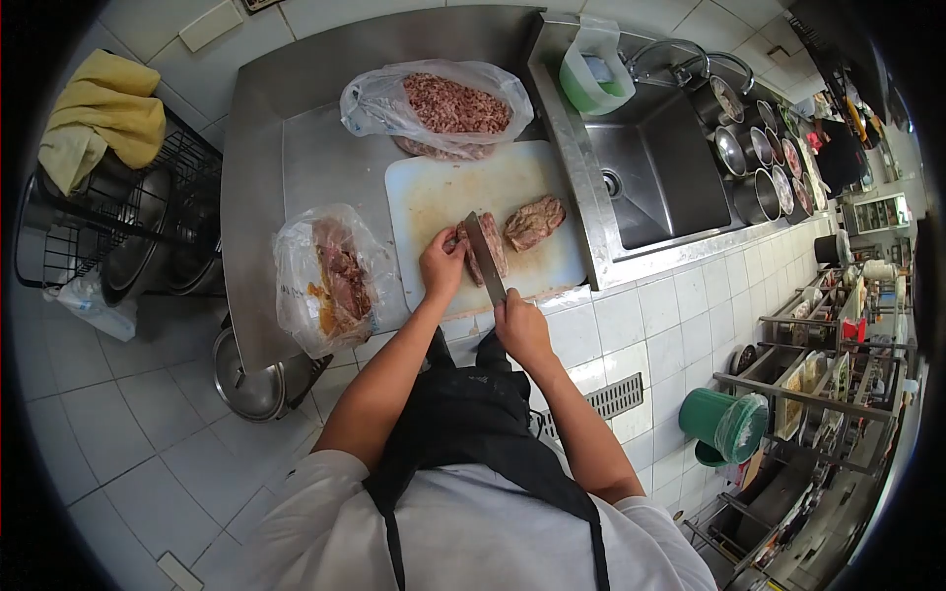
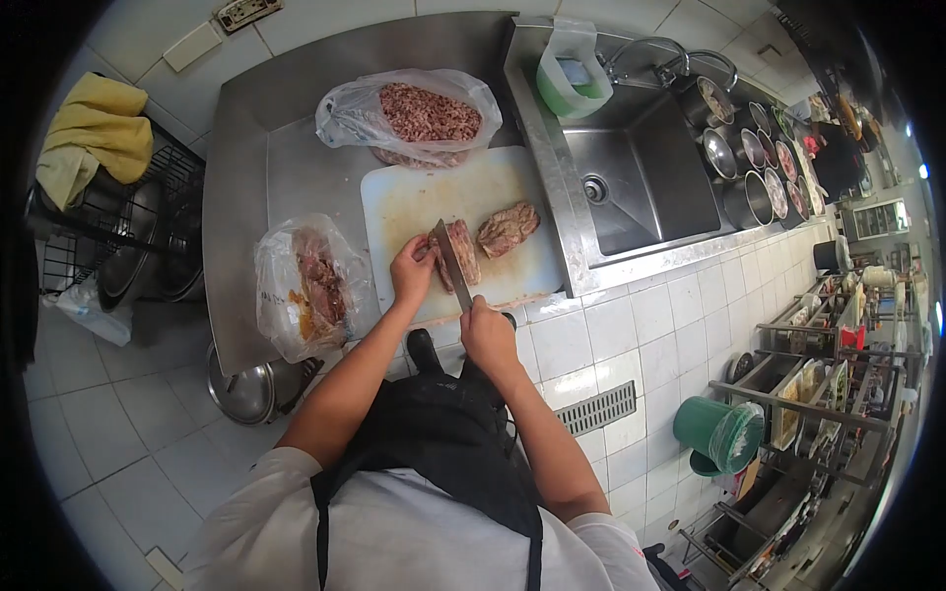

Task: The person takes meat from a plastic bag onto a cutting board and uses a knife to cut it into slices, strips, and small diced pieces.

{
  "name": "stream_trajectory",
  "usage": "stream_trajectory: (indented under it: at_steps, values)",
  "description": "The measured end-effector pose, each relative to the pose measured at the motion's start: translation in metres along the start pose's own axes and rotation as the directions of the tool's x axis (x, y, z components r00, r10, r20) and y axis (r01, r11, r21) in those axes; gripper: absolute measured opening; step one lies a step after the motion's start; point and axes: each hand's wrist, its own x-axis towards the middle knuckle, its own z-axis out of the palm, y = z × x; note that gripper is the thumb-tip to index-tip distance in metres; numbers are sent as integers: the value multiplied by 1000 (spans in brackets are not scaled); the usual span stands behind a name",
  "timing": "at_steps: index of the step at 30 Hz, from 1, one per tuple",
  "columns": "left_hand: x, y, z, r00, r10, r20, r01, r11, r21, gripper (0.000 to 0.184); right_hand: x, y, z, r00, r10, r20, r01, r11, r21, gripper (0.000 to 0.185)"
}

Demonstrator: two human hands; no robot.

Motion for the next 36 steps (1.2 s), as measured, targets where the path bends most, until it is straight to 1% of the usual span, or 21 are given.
stream_trajectory:
  at_steps: [4, 7, 10, 13, 16, 19, 22, 25, 28, 31, 33, 36]
  values:
    - [-2, 8, -1, 1000, 29, -9, -29, 997, 72, 33, 2, 4, 3, 1000, -9, -1, 9, 1000, 1, 20]
    - [3, 1, 1, 994, 100, -50, -94, 988, 119, 33, 3, 3, 5, 1000, -10, 3, 10, 1000, -2, 20]
    - [5, -2, 1, 997, 62, -34, -58, 992, 111, 29, 6, 2, 6, 1000, -2, 8, 3, 1000, -13, 20]
    - [12, -6, 0, 997, 71, -4, -69, 973, 219, 29, 11, -3, 4, 1000, 8, 24, -7, 1000, -26, 21]
    - [15, 0, 0, 994, -112, 16, 108, 980, 168, 25, 17, -9, 3, 999, 20, 43, -18, 999, -33, 21]
    - [17, 6, 0, 992, -129, 13, 124, 975, 185, 25, 32, -10, 8, 999, 3, 34, -2, 999, -34, 23]
    - [20, 4, 0, 996, -85, 25, 74, 957, 281, 22, 46, -6, 18, 1000, -12, 18, 13, 1000, -28, 25]
    - [26, -16, 5, 995, -86, 42, 78, 984, 157, 23, 47, -2, 18, 1000, -14, 28, 15, 1000, -8, 25]
    - [27, -28, 7, 998, -56, 32, 53, 994, 96, 28, 44, -6, 9, 999, -2, 35, 1, 1000, 24, 25]
    - [26, -31, 7, 998, -39, 46, 36, 998, 56, 33, 28, -9, -2, 998, 27, 62, -29, 999, 21, 26]
    - [25, -28, 8, 998, -43, 54, 40, 997, 59, 33, 20, -10, -6, 995, 44, 92, -45, 999, 7, 26]
    - [24, -23, 5, 997, -46, 54, 41, 996, 80, 32, 23, -7, 3, 997, 21, 70, -21, 1000, 2, 26]
